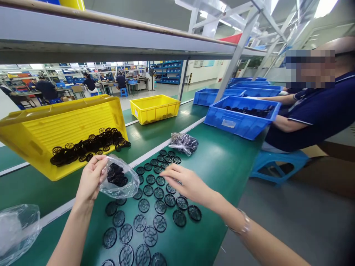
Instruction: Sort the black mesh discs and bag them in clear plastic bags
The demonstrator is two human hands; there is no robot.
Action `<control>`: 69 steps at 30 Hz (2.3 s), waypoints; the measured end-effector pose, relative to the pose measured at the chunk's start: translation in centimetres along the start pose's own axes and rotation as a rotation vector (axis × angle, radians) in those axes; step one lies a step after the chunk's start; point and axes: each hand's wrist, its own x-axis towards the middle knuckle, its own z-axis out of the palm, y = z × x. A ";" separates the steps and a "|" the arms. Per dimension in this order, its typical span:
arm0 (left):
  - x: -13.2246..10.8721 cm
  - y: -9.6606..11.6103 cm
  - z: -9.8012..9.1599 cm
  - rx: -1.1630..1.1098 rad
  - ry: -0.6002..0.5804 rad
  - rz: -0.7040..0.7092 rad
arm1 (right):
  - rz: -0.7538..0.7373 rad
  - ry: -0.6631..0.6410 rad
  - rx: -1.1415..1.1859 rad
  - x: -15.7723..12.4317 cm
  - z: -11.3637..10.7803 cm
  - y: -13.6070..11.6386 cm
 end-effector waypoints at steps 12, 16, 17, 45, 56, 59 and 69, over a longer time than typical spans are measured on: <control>-0.1 -0.4 0.9 -0.018 -0.046 -0.034 | 0.371 -0.168 -0.219 -13.3 3.4 1.7; -0.3 -0.3 0.7 -0.008 -0.038 -0.036 | 0.334 -0.115 -0.327 -11.3 4.6 2.2; -0.4 -0.2 0.6 -0.007 -0.035 -0.038 | 0.331 -0.112 -0.357 -11.1 5.0 2.3; -0.1 -0.9 0.3 0.029 -0.011 -0.084 | 0.339 -0.222 -0.336 -5.7 3.3 8.0; 0.1 -1.1 0.2 0.043 -0.006 -0.096 | 0.143 -0.307 -0.191 -4.8 3.0 7.8; 0.1 -1.0 0.0 0.043 0.003 -0.091 | 0.056 -0.385 -0.190 -4.3 3.1 7.7; -0.2 -0.6 0.2 0.020 -0.005 -0.070 | 0.111 -0.455 -0.250 -5.4 2.0 6.7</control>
